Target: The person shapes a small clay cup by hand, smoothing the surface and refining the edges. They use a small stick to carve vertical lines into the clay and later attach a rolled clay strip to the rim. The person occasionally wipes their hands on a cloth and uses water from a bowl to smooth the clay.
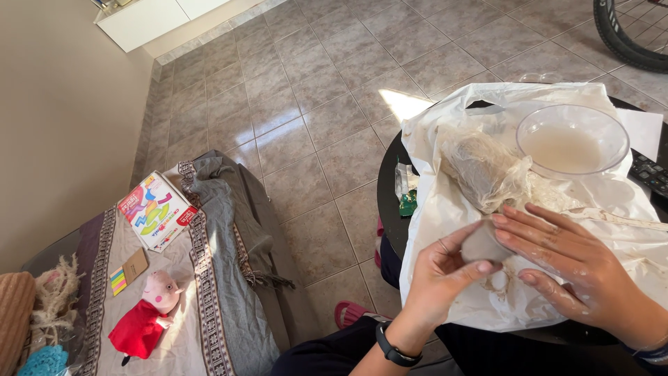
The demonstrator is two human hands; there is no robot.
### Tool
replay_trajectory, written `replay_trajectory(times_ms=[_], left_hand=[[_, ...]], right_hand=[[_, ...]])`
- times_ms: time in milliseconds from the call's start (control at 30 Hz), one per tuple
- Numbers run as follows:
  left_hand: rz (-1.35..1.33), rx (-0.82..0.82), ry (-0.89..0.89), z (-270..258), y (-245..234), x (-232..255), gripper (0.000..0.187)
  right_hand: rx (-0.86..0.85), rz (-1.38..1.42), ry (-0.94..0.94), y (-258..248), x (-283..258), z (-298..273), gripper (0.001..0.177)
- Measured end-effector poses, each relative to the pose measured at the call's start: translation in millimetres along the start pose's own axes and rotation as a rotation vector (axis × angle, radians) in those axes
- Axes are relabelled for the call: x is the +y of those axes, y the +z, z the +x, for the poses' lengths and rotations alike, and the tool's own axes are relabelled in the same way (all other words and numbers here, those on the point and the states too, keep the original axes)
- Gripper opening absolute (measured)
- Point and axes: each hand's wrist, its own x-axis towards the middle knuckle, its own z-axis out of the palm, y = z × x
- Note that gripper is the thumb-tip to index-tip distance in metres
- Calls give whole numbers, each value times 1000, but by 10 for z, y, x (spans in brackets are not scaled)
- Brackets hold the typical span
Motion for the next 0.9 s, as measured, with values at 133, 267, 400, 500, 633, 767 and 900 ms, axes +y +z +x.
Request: replay_trajectory(times_ms=[133,267,400,500,633,767,900], left_hand=[[103,-53,-20,-29,-21,-102,62],[81,-68,-24,-24,-57,-103,62],[32,-49,-18,0,18,-21,62],[-76,-2,-49,27,-6,-18,60],[-212,51,-72,31,15,52,56],[-212,25,-58,21,37,82,57],[-119,-19,-29,0,11,20,60]], right_hand=[[-6,-24,-46,-14,-44,62,53],[-24,9,85,42,-42,38,51],[11,3,71,53,-36,12,51],[14,33,102,42,7,0,50],[-15,46,140,27,47,-8,57],[-40,8,159,31,137,-67,53],[-73,197,343,27,136,-52,47]])
